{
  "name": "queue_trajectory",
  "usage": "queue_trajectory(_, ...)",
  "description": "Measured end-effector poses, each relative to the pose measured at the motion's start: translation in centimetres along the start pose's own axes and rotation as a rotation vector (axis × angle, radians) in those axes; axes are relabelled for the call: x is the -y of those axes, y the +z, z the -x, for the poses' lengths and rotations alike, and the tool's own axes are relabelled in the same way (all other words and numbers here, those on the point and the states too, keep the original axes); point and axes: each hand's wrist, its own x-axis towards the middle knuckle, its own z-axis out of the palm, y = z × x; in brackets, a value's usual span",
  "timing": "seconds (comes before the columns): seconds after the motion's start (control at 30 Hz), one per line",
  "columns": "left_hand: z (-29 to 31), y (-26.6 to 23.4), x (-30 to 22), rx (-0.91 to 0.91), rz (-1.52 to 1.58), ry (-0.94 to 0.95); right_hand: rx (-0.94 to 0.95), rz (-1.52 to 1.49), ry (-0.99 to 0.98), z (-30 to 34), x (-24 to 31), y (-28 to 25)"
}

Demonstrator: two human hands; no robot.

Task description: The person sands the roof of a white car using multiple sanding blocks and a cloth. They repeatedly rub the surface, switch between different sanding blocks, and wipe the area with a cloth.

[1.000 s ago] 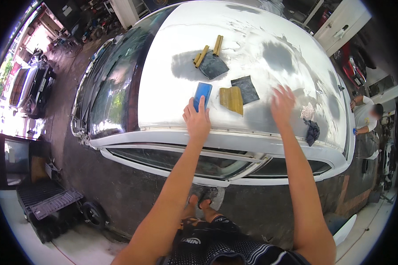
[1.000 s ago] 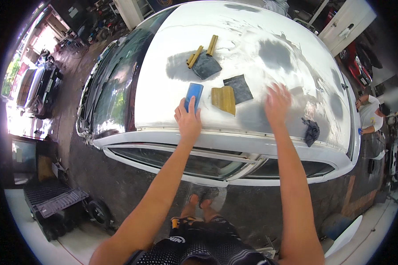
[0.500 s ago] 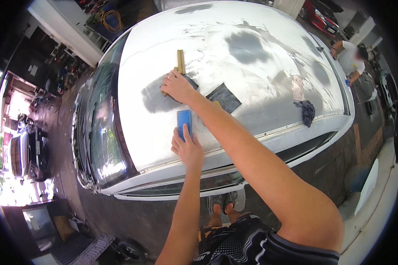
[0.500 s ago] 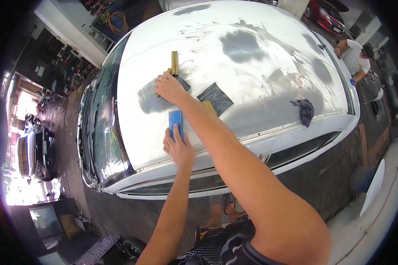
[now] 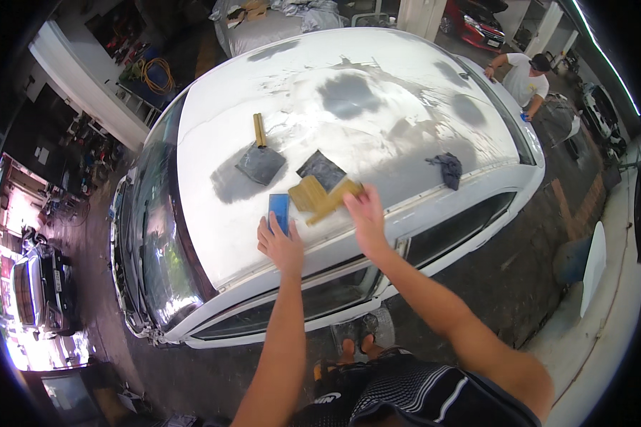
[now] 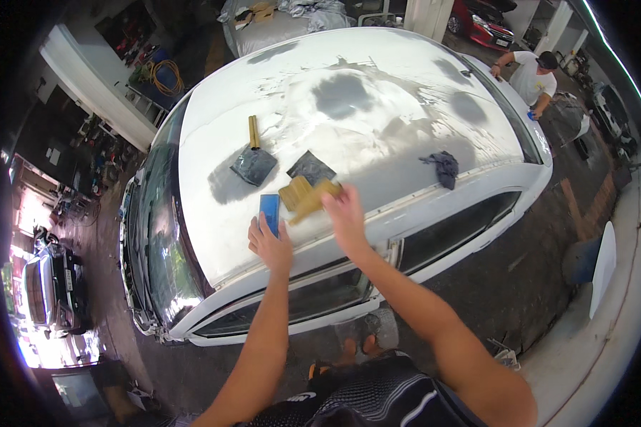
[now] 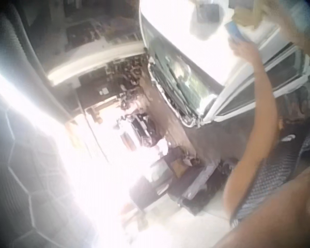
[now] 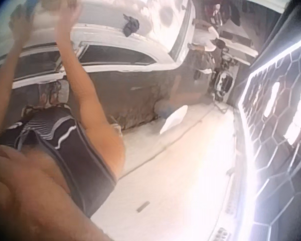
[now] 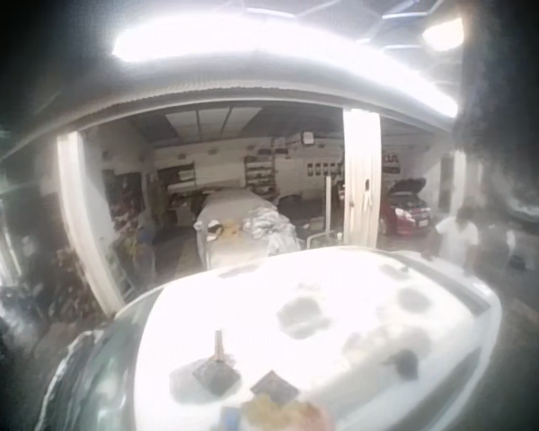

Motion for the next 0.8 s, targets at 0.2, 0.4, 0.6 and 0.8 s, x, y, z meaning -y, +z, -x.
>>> queue_trajectory(0.2,-0.1,-0.8,-0.3,-0.191,0.084,0.036,-0.068,0.067,0.326,12.4,6.5,-9.7)
queue_trajectory(0.4,11.9,-10.0,-13.0,0.913,1.335,-0.542,-0.097,0.017,0.435,16.8,13.1,-12.2)
queue_trajectory(0.6,13.1,-15.6,-14.5,1.156,1.425,-0.567,0.004,0.141,0.464,19.4,14.5,-11.8)
queue_trajectory(0.8,12.1,-18.0,-14.6,1.051,1.351,-0.587,0.031,-0.013,0.490,22.5,12.9,-13.9)
